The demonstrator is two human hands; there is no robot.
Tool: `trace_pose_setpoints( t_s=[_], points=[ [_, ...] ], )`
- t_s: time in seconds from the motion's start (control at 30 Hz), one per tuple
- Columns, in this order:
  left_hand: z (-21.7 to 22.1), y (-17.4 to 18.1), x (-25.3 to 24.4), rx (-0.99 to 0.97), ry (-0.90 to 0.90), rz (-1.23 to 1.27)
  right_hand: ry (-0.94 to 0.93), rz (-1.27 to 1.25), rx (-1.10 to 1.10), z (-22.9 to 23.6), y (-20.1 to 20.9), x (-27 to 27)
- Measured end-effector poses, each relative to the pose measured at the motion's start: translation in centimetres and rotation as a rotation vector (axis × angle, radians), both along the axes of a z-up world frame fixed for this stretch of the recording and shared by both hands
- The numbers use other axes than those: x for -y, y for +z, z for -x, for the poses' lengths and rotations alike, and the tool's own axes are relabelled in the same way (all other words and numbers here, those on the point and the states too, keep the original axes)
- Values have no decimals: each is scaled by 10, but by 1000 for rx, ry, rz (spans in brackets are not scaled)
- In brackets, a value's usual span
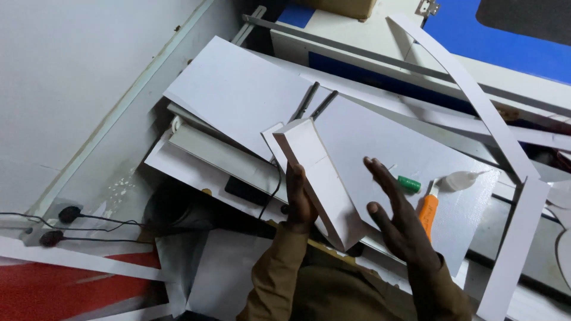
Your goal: The person assembles a large white letter 'U' by applying glue to its edges and pressing a strip of material onto it. They then handle a long white strip and a curved white piece, applying glue and attaching them to other components on the workbench.
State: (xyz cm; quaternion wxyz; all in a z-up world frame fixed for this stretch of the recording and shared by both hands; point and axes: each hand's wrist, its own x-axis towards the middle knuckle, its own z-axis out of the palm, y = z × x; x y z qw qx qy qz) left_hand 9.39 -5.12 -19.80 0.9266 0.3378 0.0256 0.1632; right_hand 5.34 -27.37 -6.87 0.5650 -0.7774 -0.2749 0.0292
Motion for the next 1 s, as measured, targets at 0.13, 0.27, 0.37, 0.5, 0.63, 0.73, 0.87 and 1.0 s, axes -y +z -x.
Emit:
trace_pose_setpoints(
  t_s=[0.13,0.27,0.37,0.5,0.63,0.73,0.87,1.0],
  points=[
    [6,13,22,84,13,-18,37,-13,268,6,3,-32],
    [20,50,25,78,79,-145,-28,58,408,15,-6,-46],
    [34,63,16,90,110,-322,-27,146,436,26,-8,-51],
    [46,71,15,17,212,-560,-9,85,472,32,0,-52],
    [46,75,17,129,180,-549,-68,91,472,38,6,-49],
    [40,59,13,38,251,-675,-23,-64,328,43,17,-52],
    [46,83,20,120,214,-690,-276,-232,216,19,3,-46],
    [40,62,30,154,195,-685,-412,-387,270,6,-3,-46]
  ],
)
